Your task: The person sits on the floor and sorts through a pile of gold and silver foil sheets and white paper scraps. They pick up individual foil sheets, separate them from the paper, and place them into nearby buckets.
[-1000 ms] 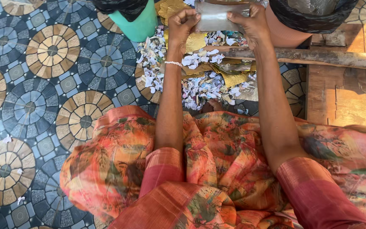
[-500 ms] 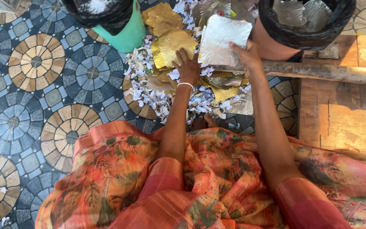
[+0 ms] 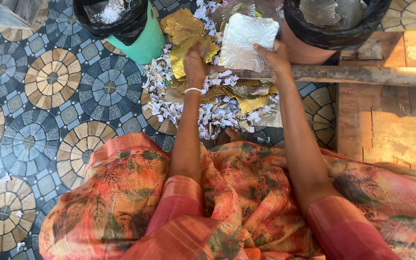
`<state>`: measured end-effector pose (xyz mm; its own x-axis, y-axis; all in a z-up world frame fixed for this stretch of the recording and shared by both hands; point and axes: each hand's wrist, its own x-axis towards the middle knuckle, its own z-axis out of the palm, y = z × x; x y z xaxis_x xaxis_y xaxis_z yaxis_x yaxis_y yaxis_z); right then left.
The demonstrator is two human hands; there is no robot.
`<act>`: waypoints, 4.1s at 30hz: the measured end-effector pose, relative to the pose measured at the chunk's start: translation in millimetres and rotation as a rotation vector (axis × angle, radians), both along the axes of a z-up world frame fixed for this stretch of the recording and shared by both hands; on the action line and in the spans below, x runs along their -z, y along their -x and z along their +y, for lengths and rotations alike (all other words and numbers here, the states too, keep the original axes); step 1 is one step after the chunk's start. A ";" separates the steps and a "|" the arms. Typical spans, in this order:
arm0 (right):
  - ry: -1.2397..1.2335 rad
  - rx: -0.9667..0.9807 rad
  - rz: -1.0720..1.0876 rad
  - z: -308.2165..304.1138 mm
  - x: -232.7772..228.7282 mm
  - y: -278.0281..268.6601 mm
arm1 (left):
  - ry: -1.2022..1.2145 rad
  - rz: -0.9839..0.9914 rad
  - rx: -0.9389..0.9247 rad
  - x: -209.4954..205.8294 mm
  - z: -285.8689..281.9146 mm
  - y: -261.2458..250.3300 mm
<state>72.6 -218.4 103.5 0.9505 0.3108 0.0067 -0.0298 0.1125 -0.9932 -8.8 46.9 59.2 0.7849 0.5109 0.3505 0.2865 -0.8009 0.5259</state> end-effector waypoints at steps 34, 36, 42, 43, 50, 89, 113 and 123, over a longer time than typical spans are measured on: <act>-0.237 -0.103 -0.043 22.8 -11.6 11.5 | 1.243 -0.356 0.607 -93.5 -28.5 -9.8; -0.268 -0.020 -0.141 25.7 -10.2 9.8 | 1.208 -0.275 0.542 -91.7 -34.4 -8.7; -0.228 0.036 -0.258 27.3 -19.4 15.4 | 1.096 -0.239 0.613 -70.5 -56.1 -13.3; -0.229 0.029 -0.243 25.8 -21.8 16.7 | 1.087 -0.260 0.582 -67.2 -55.5 -15.5; -0.211 -0.126 -0.105 13.5 -39.1 16.8 | 1.194 -0.234 0.573 -72.5 -38.7 -6.2; 0.308 0.554 -0.873 -134.5 -86.1 -78.4 | 0.125 -0.422 0.100 46.2 75.1 -26.8; 0.596 -0.244 -0.681 42.7 -90.3 45.4 | 0.005 0.278 -0.051 32.3 9.6 2.8; 0.613 -0.272 -0.539 48.1 -44.2 25.4 | 0.457 -0.166 -0.014 48.2 49.1 -21.3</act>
<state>47.3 -170.4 147.7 0.7578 0.6235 0.1924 0.5153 -0.3911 -0.7625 12.6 96.1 11.0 0.7295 0.6515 0.2083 0.1774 -0.4742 0.8623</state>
